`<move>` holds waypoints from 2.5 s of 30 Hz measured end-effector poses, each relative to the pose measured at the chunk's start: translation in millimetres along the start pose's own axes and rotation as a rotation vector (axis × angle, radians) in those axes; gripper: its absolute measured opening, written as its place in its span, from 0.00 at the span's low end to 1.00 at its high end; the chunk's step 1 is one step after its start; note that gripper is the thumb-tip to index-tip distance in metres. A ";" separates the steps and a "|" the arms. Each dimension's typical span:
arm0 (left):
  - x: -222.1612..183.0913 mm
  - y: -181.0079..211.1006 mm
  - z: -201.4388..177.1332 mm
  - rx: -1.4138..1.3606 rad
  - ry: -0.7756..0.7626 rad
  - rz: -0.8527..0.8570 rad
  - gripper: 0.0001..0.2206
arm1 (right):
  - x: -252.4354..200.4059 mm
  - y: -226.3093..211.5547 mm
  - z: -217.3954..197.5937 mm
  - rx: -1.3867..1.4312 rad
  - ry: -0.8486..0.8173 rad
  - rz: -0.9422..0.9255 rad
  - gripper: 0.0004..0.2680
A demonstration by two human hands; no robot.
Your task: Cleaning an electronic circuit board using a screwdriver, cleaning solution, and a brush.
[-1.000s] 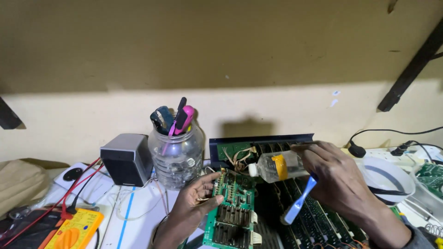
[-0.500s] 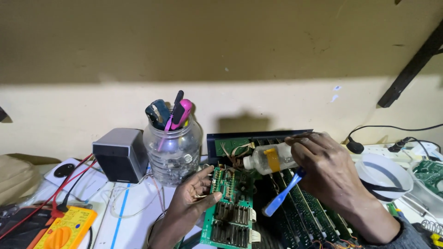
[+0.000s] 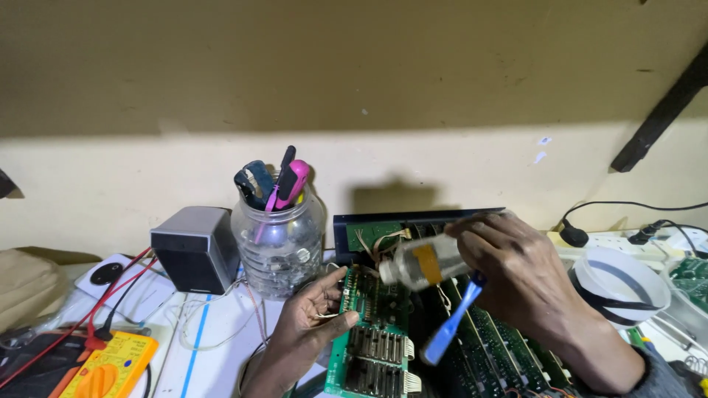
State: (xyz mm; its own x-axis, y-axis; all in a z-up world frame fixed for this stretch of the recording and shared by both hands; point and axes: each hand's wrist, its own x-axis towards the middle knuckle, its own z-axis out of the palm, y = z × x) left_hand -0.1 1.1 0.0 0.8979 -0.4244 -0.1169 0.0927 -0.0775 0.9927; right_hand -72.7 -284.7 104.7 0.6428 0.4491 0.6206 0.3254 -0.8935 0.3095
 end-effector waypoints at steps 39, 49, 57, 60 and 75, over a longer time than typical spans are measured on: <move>14.0 11.1 17.1 -0.145 0.031 -0.177 0.41 | -122.9 33.0 -70.4 0.417 0.254 0.770 0.23; -3.2 47.0 47.3 0.199 0.071 -0.354 0.44 | -220.5 41.7 -90.8 0.615 0.451 1.494 0.24; 16.8 12.8 42.6 0.131 0.111 -0.332 0.38 | -113.1 78.3 -72.3 0.613 0.405 1.435 0.21; 33.1 -10.6 37.5 -0.096 0.115 -0.270 0.40 | -84.9 99.7 -49.6 0.398 0.258 1.397 0.23; 16.9 -8.0 37.8 -0.341 0.254 -0.214 0.40 | -76.4 96.8 -28.2 0.328 0.016 1.310 0.15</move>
State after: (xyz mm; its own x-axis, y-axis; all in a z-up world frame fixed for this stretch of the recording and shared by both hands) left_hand -2.0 -39.5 -11.1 0.9160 -0.1940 -0.3511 0.3850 0.1796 0.9053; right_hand -109.8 -405.6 107.5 0.5986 -0.7283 0.3337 -0.3655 -0.6189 -0.6952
